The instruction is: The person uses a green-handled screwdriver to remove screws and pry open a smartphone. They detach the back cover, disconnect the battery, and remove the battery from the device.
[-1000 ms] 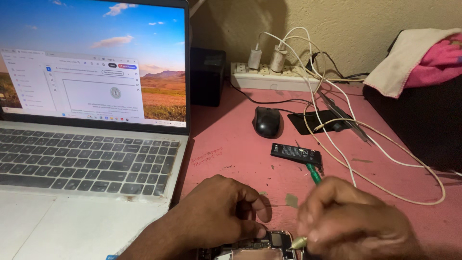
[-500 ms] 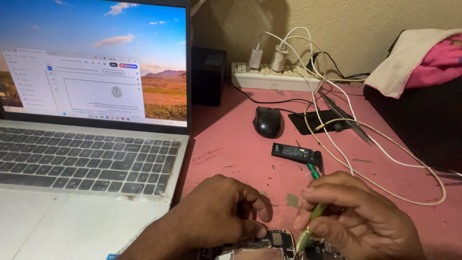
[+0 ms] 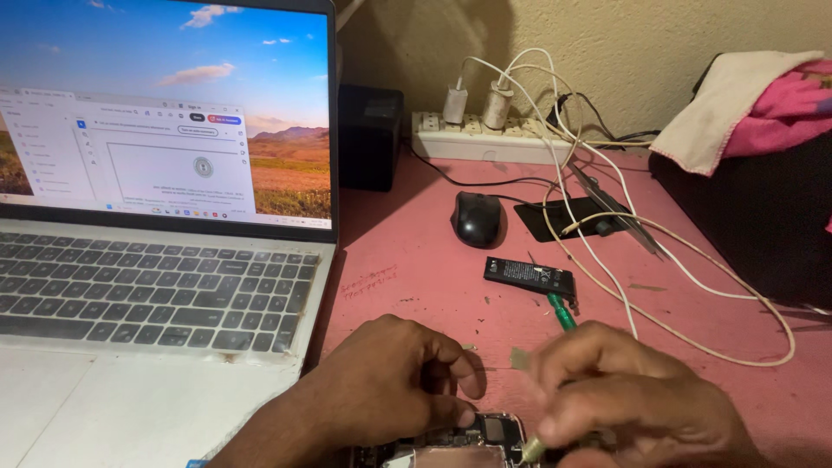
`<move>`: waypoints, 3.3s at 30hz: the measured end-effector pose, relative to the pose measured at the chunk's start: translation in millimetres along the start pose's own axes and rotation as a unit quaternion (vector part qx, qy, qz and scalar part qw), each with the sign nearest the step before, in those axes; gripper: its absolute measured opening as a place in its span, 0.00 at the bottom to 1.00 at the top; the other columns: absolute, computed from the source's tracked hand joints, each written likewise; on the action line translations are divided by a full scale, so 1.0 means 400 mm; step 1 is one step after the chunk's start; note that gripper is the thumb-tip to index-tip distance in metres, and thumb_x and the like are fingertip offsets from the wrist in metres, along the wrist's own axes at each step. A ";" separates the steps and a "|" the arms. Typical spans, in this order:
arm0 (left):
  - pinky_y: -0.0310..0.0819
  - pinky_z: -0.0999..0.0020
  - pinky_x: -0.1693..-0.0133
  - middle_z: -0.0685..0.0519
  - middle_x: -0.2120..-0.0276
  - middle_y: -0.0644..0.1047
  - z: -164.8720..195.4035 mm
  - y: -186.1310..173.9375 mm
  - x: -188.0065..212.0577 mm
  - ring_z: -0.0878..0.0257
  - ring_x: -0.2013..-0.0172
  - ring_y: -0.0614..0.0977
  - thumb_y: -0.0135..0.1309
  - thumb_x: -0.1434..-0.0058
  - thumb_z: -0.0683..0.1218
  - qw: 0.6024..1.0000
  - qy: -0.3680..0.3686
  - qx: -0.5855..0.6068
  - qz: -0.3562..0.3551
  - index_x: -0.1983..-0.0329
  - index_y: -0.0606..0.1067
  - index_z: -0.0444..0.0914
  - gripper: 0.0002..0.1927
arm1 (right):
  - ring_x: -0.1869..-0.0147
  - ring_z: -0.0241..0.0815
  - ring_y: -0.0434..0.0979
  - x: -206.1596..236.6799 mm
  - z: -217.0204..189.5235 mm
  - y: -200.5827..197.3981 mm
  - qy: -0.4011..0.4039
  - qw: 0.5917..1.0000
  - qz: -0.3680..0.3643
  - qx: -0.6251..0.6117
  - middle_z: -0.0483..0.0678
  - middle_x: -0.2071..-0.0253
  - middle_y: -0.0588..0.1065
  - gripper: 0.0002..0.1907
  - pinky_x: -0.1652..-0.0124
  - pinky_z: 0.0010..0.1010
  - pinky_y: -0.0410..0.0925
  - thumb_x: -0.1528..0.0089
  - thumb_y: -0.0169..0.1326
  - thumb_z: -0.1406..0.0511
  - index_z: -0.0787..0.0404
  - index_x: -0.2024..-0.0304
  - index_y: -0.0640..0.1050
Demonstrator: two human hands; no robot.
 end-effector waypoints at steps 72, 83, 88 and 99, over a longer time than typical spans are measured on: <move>0.76 0.64 0.60 0.51 0.62 0.80 0.030 -0.017 0.059 0.57 0.61 0.83 0.62 0.42 0.55 0.983 0.074 -0.140 -0.089 0.56 0.80 0.42 0.16 | 0.47 0.45 0.83 -0.023 0.040 -0.027 0.089 0.987 0.127 -0.053 0.56 0.51 0.78 0.20 0.58 0.38 0.80 0.30 0.45 0.72 0.70 0.35 0.70; 0.81 0.60 0.54 0.43 0.64 0.85 0.005 -0.045 0.047 0.53 0.60 0.87 0.51 0.46 0.45 0.989 0.137 -0.052 0.032 0.51 0.81 0.37 0.20 | 0.46 0.43 0.79 -0.042 0.050 -0.047 0.081 0.978 0.180 -0.070 0.54 0.49 0.73 0.20 0.60 0.40 0.80 0.29 0.45 0.70 0.69 0.34 0.68; 0.80 0.60 0.52 0.41 0.63 0.86 -0.033 -0.035 0.026 0.52 0.60 0.88 0.53 0.47 0.47 0.995 0.015 -0.088 0.045 0.47 0.81 0.39 0.24 | 0.49 0.41 0.79 -0.056 0.052 -0.043 0.108 0.973 0.196 -0.057 0.53 0.51 0.75 0.21 0.61 0.38 0.81 0.30 0.45 0.69 0.68 0.35 0.68; 0.77 0.66 0.67 0.49 0.73 0.84 0.004 -0.058 0.039 0.62 0.72 0.84 0.60 0.46 0.51 0.997 -0.046 0.023 0.054 0.62 0.80 0.38 0.14 | 0.56 0.37 0.79 -0.050 0.058 -0.051 0.102 0.968 0.221 -0.067 0.51 0.52 0.74 0.22 0.68 0.28 0.79 0.28 0.44 0.66 0.65 0.31 0.65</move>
Point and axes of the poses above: each hand's wrist, its own x-axis away from the middle knuckle, its own y-axis out of the palm, z = x × y, the point moved 2 cm from there along -x, towards the middle knuckle
